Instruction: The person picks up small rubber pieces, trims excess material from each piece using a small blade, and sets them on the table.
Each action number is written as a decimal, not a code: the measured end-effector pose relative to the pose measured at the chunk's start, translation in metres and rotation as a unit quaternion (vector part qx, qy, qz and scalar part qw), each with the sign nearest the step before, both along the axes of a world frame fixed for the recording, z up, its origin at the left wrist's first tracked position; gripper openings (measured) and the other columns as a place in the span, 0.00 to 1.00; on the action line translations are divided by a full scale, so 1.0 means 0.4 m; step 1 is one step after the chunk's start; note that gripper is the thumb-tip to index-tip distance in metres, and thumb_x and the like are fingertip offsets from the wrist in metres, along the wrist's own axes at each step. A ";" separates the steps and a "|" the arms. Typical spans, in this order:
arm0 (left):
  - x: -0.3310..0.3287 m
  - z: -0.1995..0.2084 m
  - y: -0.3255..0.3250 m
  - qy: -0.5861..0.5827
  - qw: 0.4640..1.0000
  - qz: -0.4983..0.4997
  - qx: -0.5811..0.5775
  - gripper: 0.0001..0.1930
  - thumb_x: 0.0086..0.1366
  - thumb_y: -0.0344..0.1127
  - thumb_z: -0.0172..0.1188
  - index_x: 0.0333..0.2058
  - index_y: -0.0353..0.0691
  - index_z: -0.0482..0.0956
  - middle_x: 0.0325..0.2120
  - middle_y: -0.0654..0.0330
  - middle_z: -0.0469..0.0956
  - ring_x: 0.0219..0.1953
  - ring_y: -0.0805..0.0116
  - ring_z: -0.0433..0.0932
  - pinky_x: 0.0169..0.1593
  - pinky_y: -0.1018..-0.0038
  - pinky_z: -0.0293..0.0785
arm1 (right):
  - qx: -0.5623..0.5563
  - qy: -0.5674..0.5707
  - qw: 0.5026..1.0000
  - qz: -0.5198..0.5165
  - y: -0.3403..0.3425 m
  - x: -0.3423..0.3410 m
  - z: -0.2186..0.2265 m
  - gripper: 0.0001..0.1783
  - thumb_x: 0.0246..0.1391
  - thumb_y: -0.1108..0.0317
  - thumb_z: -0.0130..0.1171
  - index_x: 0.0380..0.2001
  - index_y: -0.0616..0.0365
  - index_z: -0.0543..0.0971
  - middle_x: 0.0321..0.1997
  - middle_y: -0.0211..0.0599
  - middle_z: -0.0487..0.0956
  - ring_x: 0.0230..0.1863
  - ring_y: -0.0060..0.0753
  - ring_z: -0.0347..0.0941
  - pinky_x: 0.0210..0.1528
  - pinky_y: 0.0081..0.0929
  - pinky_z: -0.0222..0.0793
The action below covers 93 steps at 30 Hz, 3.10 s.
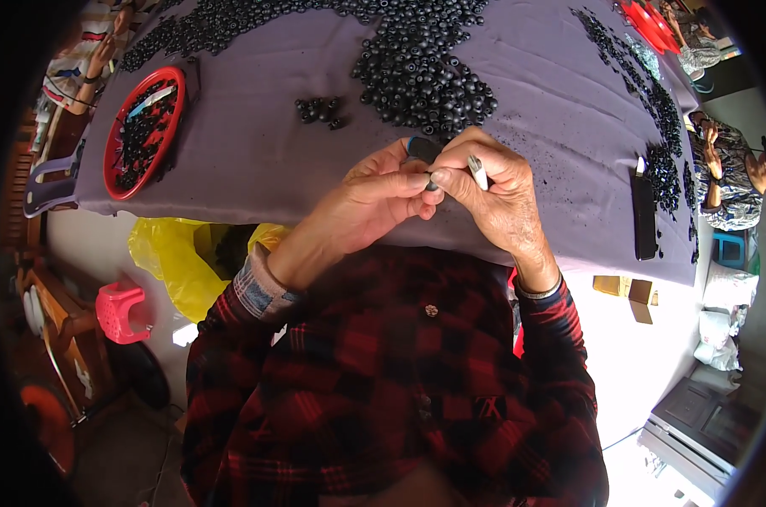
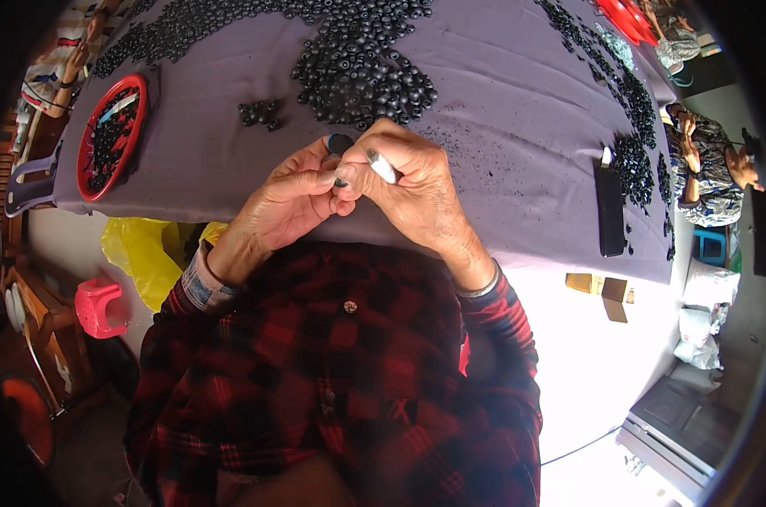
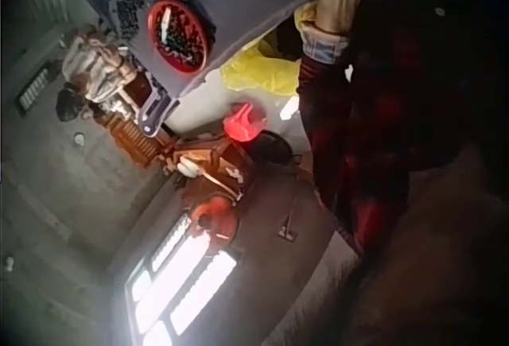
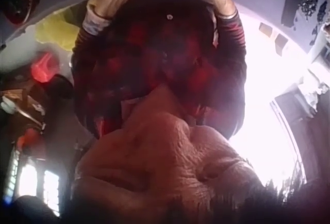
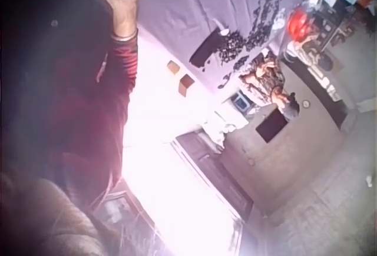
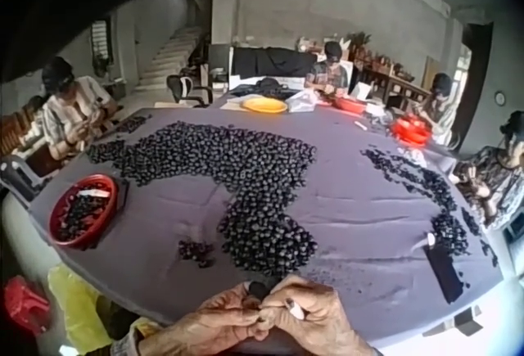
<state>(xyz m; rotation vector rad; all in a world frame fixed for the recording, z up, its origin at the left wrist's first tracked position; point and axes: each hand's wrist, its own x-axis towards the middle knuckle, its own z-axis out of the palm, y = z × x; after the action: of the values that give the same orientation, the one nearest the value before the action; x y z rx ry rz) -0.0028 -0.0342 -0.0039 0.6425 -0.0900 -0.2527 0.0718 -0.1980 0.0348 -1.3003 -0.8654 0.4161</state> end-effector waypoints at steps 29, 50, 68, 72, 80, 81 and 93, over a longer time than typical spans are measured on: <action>0.037 -0.034 0.147 -0.077 0.598 0.410 0.684 0.13 0.56 0.26 0.65 0.39 0.35 0.75 0.27 0.60 0.75 0.28 0.70 0.74 0.33 0.75 0.72 | -0.326 -0.330 0.857 -0.226 -0.022 0.104 -0.076 0.13 0.41 0.70 0.69 0.33 0.58 0.80 0.32 0.37 0.77 0.32 0.44 0.76 0.34 0.33 0.71; -0.009 0.021 0.008 -0.009 0.977 0.105 0.186 0.11 0.67 0.33 0.56 0.46 0.40 0.70 0.29 0.68 0.73 0.33 0.77 0.73 0.37 0.76 0.71 | -0.105 -0.214 0.966 -0.099 -0.006 0.001 -0.002 0.14 0.40 0.78 0.69 0.34 0.60 0.81 0.29 0.30 0.76 0.30 0.23 0.71 0.33 0.21 0.68; -0.007 0.020 0.012 0.021 0.998 0.010 0.052 0.16 0.62 0.28 0.59 0.47 0.39 0.66 0.30 0.63 0.75 0.34 0.71 0.76 0.36 0.75 0.73 | -0.054 -0.030 0.998 0.002 -0.015 0.004 0.013 0.02 0.53 0.76 0.63 0.29 0.64 0.80 0.26 0.31 0.76 0.30 0.24 0.76 0.29 0.25 0.72; -0.005 0.016 0.009 0.030 0.998 0.017 0.055 0.16 0.62 0.29 0.60 0.47 0.39 0.66 0.30 0.62 0.75 0.34 0.70 0.76 0.36 0.74 0.73 | -0.057 -0.057 0.996 -0.040 -0.011 0.007 -0.004 0.02 0.53 0.75 0.63 0.28 0.63 0.80 0.26 0.31 0.76 0.28 0.22 0.75 0.29 0.24 0.70; -0.005 0.018 0.054 0.010 0.939 0.139 0.316 0.14 0.61 0.29 0.63 0.44 0.36 0.71 0.28 0.63 0.75 0.29 0.74 0.74 0.35 0.75 0.72 | -0.255 -0.308 0.884 -0.244 -0.044 0.048 0.002 0.07 0.45 0.74 0.66 0.27 0.64 0.78 0.23 0.35 0.74 0.22 0.28 0.69 0.27 0.23 0.65; 0.000 0.007 0.071 0.008 0.939 0.139 0.314 0.14 0.61 0.29 0.63 0.44 0.36 0.71 0.28 0.63 0.75 0.29 0.74 0.74 0.35 0.75 0.72 | -0.256 -0.310 0.882 -0.244 -0.062 0.065 -0.001 0.07 0.45 0.74 0.66 0.27 0.64 0.78 0.23 0.35 0.74 0.22 0.28 0.69 0.27 0.23 0.65; 0.040 -0.041 0.186 -0.069 0.549 0.389 0.737 0.12 0.57 0.33 0.64 0.39 0.35 0.77 0.28 0.54 0.76 0.27 0.57 0.76 0.32 0.67 0.72 | -0.295 -0.312 0.877 -0.215 -0.008 0.111 -0.076 0.12 0.41 0.71 0.68 0.34 0.56 0.81 0.31 0.37 0.76 0.31 0.47 0.75 0.32 0.38 0.71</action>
<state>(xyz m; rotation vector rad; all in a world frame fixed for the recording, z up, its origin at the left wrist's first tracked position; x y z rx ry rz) 0.0131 0.0404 -0.0205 2.3310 0.3264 0.7505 0.1161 -0.2012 0.0045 -2.2116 -0.9702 -0.1366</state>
